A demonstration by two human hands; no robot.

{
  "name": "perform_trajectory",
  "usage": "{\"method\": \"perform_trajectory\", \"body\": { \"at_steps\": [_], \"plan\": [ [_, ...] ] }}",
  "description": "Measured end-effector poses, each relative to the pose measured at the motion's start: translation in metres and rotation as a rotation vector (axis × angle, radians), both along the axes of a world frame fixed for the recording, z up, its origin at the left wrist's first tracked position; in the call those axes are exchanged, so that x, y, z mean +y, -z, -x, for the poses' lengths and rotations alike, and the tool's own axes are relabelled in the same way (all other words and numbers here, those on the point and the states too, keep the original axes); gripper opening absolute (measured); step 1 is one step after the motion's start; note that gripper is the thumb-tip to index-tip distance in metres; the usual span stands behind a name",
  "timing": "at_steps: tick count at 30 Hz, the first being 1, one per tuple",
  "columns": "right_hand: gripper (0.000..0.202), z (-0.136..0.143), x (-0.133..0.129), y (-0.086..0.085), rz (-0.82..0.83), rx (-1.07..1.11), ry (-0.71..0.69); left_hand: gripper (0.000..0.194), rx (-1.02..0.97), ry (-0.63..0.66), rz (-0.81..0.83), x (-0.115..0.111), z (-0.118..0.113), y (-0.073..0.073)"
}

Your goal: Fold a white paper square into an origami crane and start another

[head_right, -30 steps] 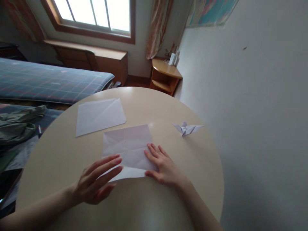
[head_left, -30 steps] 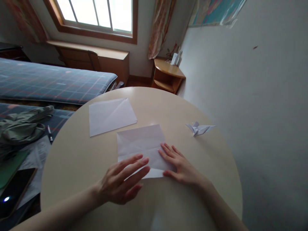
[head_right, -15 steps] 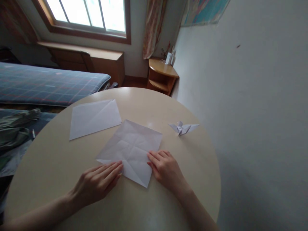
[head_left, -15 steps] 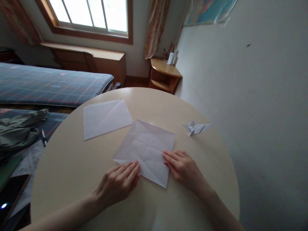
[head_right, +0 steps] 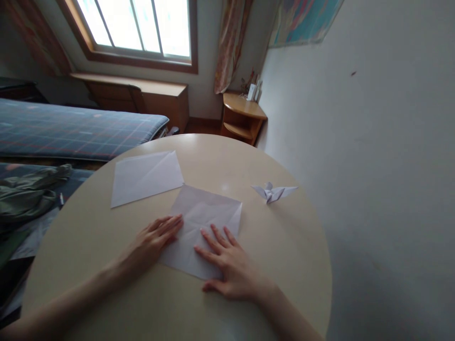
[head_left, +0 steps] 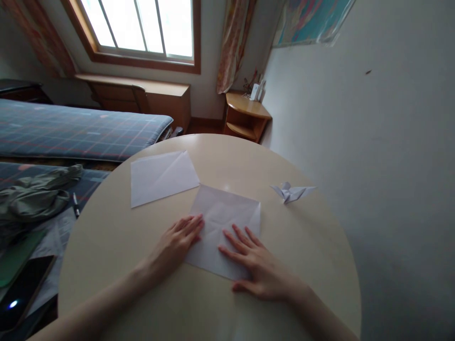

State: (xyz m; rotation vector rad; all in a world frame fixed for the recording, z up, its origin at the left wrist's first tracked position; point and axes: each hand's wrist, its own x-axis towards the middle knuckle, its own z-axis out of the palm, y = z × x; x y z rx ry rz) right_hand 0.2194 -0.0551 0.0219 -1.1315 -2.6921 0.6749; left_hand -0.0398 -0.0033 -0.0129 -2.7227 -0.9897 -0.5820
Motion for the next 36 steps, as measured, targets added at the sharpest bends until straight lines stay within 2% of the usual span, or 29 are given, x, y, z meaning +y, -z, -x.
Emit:
{"method": "perform_trajectory", "body": {
  "at_steps": [3, 9, 14, 18, 19, 22, 23, 25, 29, 31, 33, 36],
  "plan": [
    [0.094, -0.010, 0.004, 0.004, 0.104, -0.047, 0.014, 0.034, 0.028, 0.035, -0.023, -0.005, 0.000, -0.007],
    [0.114, -0.017, 0.001, 0.003, 0.193, -0.076, -0.029, 0.040, 0.121, 0.080, -0.085, -0.011, -0.004, -0.013],
    [0.118, -0.016, 0.001, -0.001, 0.233, -0.070, -0.043, 0.042, 0.146, 0.066, -0.009, -0.011, -0.003, -0.008],
    [0.114, -0.015, 0.000, -0.001, 0.245, -0.068, -0.019, 0.037, 0.039, 0.220, 0.157, -0.011, 0.002, -0.007],
    [0.113, -0.015, 0.000, -0.001, 0.245, -0.055, -0.013, 0.039, 0.009, 0.251, 0.195, -0.012, 0.002, -0.008],
    [0.110, -0.016, -0.001, -0.002, 0.257, -0.002, 0.005, 0.074, -0.012, 0.317, 0.259, -0.014, 0.002, -0.012],
    [0.110, -0.017, 0.000, -0.003, 0.268, 0.013, 0.011, 0.079, -0.005, 0.344, 0.262, -0.014, 0.001, -0.013],
    [0.109, -0.019, 0.001, -0.005, 0.302, 0.038, 0.016, 0.074, -0.019, 0.386, 0.231, -0.014, -0.001, -0.013],
    [0.109, -0.026, 0.007, -0.009, 0.369, 0.057, -0.009, 0.035, -0.079, 0.418, 0.118, -0.011, -0.002, -0.010],
    [0.108, -0.029, 0.008, -0.009, 0.377, 0.064, -0.032, 0.022, -0.076, 0.442, 0.076, -0.010, -0.002, -0.011],
    [0.108, -0.032, 0.010, -0.008, 0.371, 0.070, -0.049, 0.018, -0.058, 0.462, 0.032, -0.009, -0.002, -0.014],
    [0.104, -0.033, 0.015, -0.010, 0.360, 0.068, -0.046, 0.023, -0.030, 0.457, -0.040, -0.008, -0.002, -0.019]
  ]
}}
